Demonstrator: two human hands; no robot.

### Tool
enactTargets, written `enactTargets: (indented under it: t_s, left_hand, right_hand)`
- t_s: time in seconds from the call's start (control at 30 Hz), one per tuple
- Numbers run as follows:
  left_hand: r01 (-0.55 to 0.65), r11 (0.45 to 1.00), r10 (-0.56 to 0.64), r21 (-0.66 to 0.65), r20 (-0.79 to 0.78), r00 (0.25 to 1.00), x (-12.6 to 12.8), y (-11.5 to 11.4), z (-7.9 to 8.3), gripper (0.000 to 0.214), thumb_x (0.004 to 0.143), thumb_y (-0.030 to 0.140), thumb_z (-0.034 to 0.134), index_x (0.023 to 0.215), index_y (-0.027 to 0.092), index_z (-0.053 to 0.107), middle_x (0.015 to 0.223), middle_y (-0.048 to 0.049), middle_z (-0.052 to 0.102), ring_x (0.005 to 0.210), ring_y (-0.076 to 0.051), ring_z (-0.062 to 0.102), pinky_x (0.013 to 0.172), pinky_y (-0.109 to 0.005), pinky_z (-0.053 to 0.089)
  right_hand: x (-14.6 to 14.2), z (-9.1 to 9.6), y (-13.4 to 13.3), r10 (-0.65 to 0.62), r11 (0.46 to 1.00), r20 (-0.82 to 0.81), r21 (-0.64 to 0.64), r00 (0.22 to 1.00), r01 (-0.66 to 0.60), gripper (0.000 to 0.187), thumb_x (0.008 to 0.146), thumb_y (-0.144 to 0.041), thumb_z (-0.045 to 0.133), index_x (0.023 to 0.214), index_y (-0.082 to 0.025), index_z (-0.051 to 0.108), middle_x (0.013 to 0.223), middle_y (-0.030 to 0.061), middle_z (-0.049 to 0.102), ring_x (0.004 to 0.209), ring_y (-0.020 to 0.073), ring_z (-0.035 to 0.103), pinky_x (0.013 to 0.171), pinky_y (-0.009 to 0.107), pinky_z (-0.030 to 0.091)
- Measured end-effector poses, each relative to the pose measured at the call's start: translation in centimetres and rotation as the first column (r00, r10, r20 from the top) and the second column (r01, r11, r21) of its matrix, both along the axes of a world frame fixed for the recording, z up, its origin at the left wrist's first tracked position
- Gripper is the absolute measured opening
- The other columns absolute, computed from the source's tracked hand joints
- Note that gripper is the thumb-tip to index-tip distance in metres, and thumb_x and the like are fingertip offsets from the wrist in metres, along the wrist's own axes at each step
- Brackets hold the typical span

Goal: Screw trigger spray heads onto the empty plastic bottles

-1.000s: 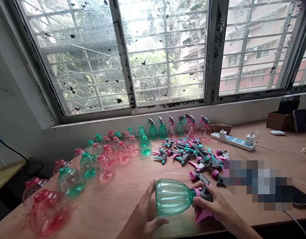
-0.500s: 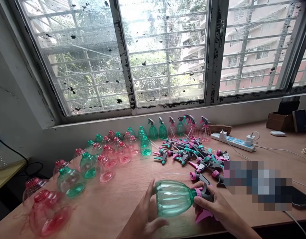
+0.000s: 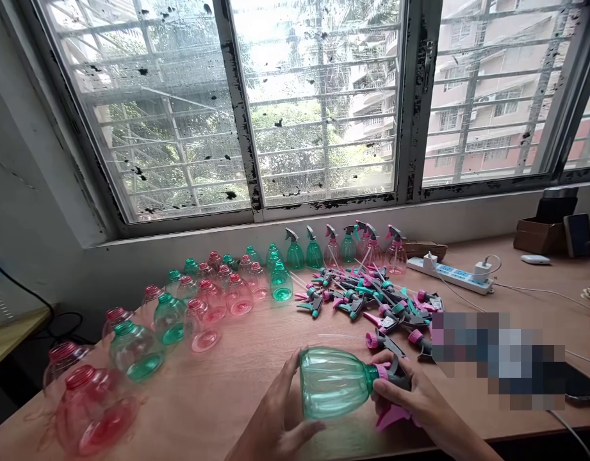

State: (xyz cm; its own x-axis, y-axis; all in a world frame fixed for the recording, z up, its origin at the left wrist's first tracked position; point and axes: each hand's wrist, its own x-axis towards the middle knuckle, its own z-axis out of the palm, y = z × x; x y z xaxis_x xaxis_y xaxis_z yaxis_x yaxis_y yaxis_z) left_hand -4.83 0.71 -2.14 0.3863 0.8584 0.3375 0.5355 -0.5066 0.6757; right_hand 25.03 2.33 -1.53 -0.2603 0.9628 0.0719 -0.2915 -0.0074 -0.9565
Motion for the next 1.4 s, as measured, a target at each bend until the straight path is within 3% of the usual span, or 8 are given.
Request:
enactTargets:
  t_s: [0.17, 0.33, 0.5, 0.63, 0.83, 1.07, 1.27, 1.4]
  left_hand:
    - [0.046, 0.996, -0.044, -0.07, 0.029, 0.999, 0.5, -0.5, 1.2, 0.073, 0.103, 0.038, 0.05, 0.162, 0.041, 0.006, 0.17, -0.0023, 0.031, 0.155, -0.028, 0.032, 0.127, -0.049, 0.026]
    - [0.084, 0.982, -0.067, -0.171, 0.103, 0.992, 0.7, -0.6, 1.6, 0.105, 0.09, 0.047, 0.072, 0.162, 0.036, -0.002, 0.167, -0.0089, 0.037, 0.152, -0.032, 0.037, 0.125, -0.05, 0.029]
    - [0.038, 0.99, -0.03, -0.138, 0.062, 0.998, 0.5, -0.4, 1.1, 0.094, 0.09, 0.041, 0.072, 0.162, 0.035, 0.012, 0.17, -0.0061, 0.031, 0.156, -0.03, 0.028, 0.127, -0.046, 0.027]
    - [0.074, 0.994, -0.066, -0.083, 0.099, 0.993, 0.6, -0.2, 0.6, 0.087, 0.096, 0.033, 0.06, 0.161, 0.041, 0.004, 0.166, -0.0025, 0.039, 0.148, -0.029, 0.044, 0.122, -0.045, 0.034]
    - [0.131, 0.981, -0.112, -0.144, 0.132, 0.985, 0.6, -0.3, 0.7, 0.11, 0.087, 0.045, 0.075, 0.162, 0.036, -0.005, 0.157, -0.0084, 0.053, 0.146, -0.033, 0.047, 0.119, -0.047, 0.039]
    - [0.113, 0.99, -0.1, -0.087, 0.145, 0.984, 0.7, 0.0, 0.5, 0.095, 0.092, 0.044, 0.07, 0.163, 0.032, 0.008, 0.174, -0.0089, 0.018, 0.158, -0.031, 0.02, 0.125, -0.044, 0.03]
    - [0.199, 0.968, -0.168, -0.151, 0.197, 0.966, 0.7, -0.3, 1.2, 0.106, 0.089, 0.052, 0.072, 0.162, 0.034, -0.002, 0.159, -0.0118, 0.05, 0.145, -0.031, 0.049, 0.118, -0.045, 0.041]
    - [0.088, 0.991, -0.076, -0.104, 0.115, 0.99, 0.4, -0.8, 1.8, 0.104, 0.085, 0.05, 0.078, 0.162, 0.039, 0.008, 0.164, -0.0069, 0.044, 0.151, -0.033, 0.039, 0.122, -0.044, 0.036]
  right_hand:
    - [0.0, 0.0, 0.0, 0.006, 1.0, -0.003, 0.003, 1.0, -0.006, 0.046, 0.075, -0.049, 0.086, 0.1, -0.02, 0.06, 0.065, 0.0006, 0.078, 0.056, 0.0201, 0.071, 0.057, 0.03, 0.053]
    - [0.0, 0.4, -0.1, 0.005, 1.0, 0.015, -0.004, 1.0, -0.005, 0.045, 0.077, -0.048, 0.085, 0.1, -0.019, 0.059, 0.065, 0.0002, 0.077, 0.058, 0.0187, 0.071, 0.058, 0.028, 0.053]
    - [0.0, 0.3, -0.1, 0.005, 1.0, 0.016, 0.005, 1.0, -0.005, 0.044, 0.077, -0.048, 0.085, 0.1, -0.019, 0.06, 0.066, 0.0001, 0.077, 0.059, 0.0186, 0.072, 0.058, 0.028, 0.054]
    - [-0.1, 0.0, 0.0, -0.001, 1.0, 0.024, 0.007, 1.0, 0.001, 0.045, 0.077, -0.049, 0.085, 0.1, -0.02, 0.06, 0.066, -0.0002, 0.078, 0.059, 0.0185, 0.072, 0.057, 0.028, 0.053]
    - [-0.1, -0.2, 0.1, 0.01, 0.999, 0.07, 0.045, 0.997, -0.014, 0.045, 0.077, -0.05, 0.084, 0.1, -0.019, 0.061, 0.067, 0.0008, 0.078, 0.06, 0.0187, 0.072, 0.057, 0.028, 0.054]
    - [0.0, -0.6, 0.2, 0.024, 0.998, 0.086, 0.054, 0.996, -0.029, 0.041, 0.079, -0.048, 0.083, 0.096, -0.017, 0.061, 0.068, 0.003, 0.079, 0.057, 0.0182, 0.071, 0.056, 0.028, 0.052]
    - [0.1, -0.3, 0.2, 0.039, 0.998, 0.072, 0.047, 0.997, -0.042, 0.041, 0.08, -0.049, 0.082, 0.092, -0.017, 0.06, 0.066, 0.0032, 0.079, 0.054, 0.0174, 0.071, 0.055, 0.027, 0.052]
    - [0.1, -0.2, 0.1, 0.041, 0.998, 0.058, 0.046, 0.998, -0.043, 0.041, 0.08, -0.049, 0.082, 0.09, -0.018, 0.058, 0.067, 0.0022, 0.079, 0.055, 0.0169, 0.072, 0.055, 0.026, 0.053]
